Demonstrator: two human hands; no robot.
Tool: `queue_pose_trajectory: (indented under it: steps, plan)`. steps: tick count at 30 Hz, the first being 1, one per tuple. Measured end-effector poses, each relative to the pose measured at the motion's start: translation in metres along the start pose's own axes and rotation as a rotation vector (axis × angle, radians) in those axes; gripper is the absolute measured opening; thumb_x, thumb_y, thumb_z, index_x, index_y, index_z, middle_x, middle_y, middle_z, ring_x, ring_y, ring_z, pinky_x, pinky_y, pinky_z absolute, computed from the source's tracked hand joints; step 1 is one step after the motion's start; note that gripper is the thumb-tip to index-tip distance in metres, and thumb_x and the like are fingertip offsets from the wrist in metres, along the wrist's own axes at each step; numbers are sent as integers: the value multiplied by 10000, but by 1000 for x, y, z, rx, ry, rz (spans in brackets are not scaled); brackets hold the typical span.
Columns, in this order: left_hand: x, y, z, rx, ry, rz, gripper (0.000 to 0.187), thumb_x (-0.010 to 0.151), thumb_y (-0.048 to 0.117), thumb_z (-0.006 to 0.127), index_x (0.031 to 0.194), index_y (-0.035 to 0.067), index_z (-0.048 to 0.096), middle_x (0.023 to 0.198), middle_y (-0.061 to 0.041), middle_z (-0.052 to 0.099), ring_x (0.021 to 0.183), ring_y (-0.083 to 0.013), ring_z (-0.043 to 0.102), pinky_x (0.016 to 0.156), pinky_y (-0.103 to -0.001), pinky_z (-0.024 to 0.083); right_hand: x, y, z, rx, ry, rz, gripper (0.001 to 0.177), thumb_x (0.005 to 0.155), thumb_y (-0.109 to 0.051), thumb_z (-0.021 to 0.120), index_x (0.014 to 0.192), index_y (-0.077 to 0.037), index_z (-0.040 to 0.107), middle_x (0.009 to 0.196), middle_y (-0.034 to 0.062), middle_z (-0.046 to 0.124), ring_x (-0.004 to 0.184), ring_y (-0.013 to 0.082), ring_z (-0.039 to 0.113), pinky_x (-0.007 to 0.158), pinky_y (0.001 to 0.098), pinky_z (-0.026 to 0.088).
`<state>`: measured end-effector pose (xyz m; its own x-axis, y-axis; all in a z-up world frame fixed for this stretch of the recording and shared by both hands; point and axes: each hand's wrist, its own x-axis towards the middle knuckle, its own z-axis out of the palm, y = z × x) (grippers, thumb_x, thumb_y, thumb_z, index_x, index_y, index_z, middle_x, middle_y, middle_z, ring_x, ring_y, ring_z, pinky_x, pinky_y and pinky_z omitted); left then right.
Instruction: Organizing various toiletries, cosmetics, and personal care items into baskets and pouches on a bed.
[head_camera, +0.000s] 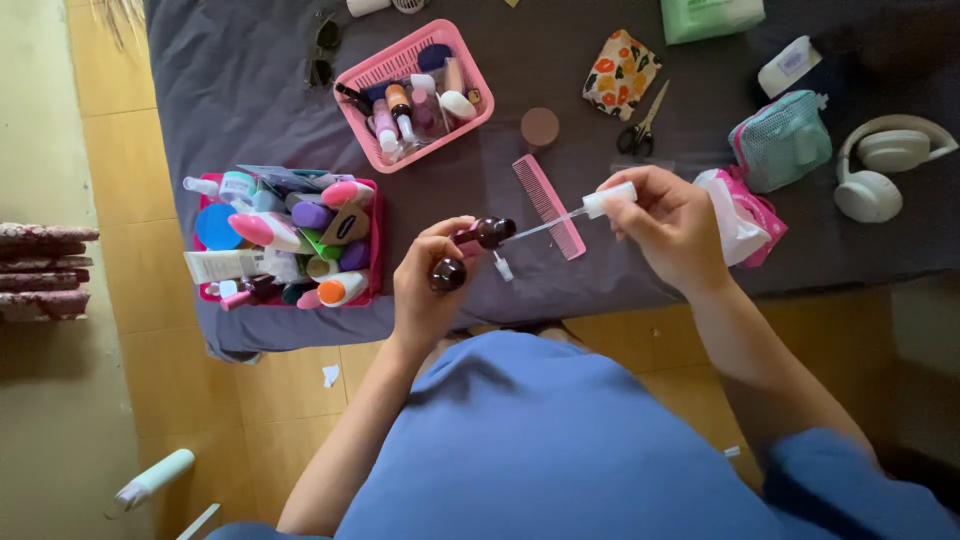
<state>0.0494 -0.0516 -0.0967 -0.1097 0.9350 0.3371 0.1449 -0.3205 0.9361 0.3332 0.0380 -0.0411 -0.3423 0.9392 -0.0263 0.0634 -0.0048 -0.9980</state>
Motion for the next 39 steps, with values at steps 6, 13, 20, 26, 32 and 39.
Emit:
queue_pose_trajectory:
  steps: [6,13,20,26,32,39]
  plan:
    - [5,1,-1,-37,-16,5,331,902,-144,721,1057,29,484,1321,-199,658,1198,-256,694,1001,-350,616,-1,-24,14,-459,8,-158,133,972,-69,696,1066,26,695,848,63,679,646,48,605,533,189,488]
    - [5,2,-12,-28,-2,-19,313,912,-117,729,1043,34,488,1321,-189,667,1160,-237,728,976,-338,637,-2,-51,17,-310,93,-282,140,1042,-68,675,1106,54,656,970,77,692,822,48,640,722,184,526]
    - [9,8,-11,-25,-23,40,314,914,-102,744,1046,31,491,1302,-201,677,1154,-248,712,966,-332,612,7,-61,44,-725,-46,-529,154,940,-82,738,1061,-19,667,926,83,676,766,104,658,685,250,534]
    - [13,2,-19,-51,-44,49,312,917,-111,727,1060,30,488,1316,-204,662,1181,-262,697,986,-337,615,4,-60,25,-575,155,-459,80,1018,-66,667,1069,-11,640,918,55,630,704,81,601,609,226,475]
    - [12,1,-21,30,-41,66,307,892,-112,709,1050,39,492,1295,-199,689,1170,-277,719,984,-344,605,4,-65,38,-656,157,-439,95,953,-45,680,1046,-29,668,903,71,622,649,101,565,578,237,454]
    - [19,16,-15,25,-95,100,319,888,-69,777,1025,49,514,1272,-185,696,1134,-271,718,962,-360,594,15,-78,66,-589,-208,-505,188,922,-102,749,1093,-44,698,985,86,702,842,165,699,730,291,571]
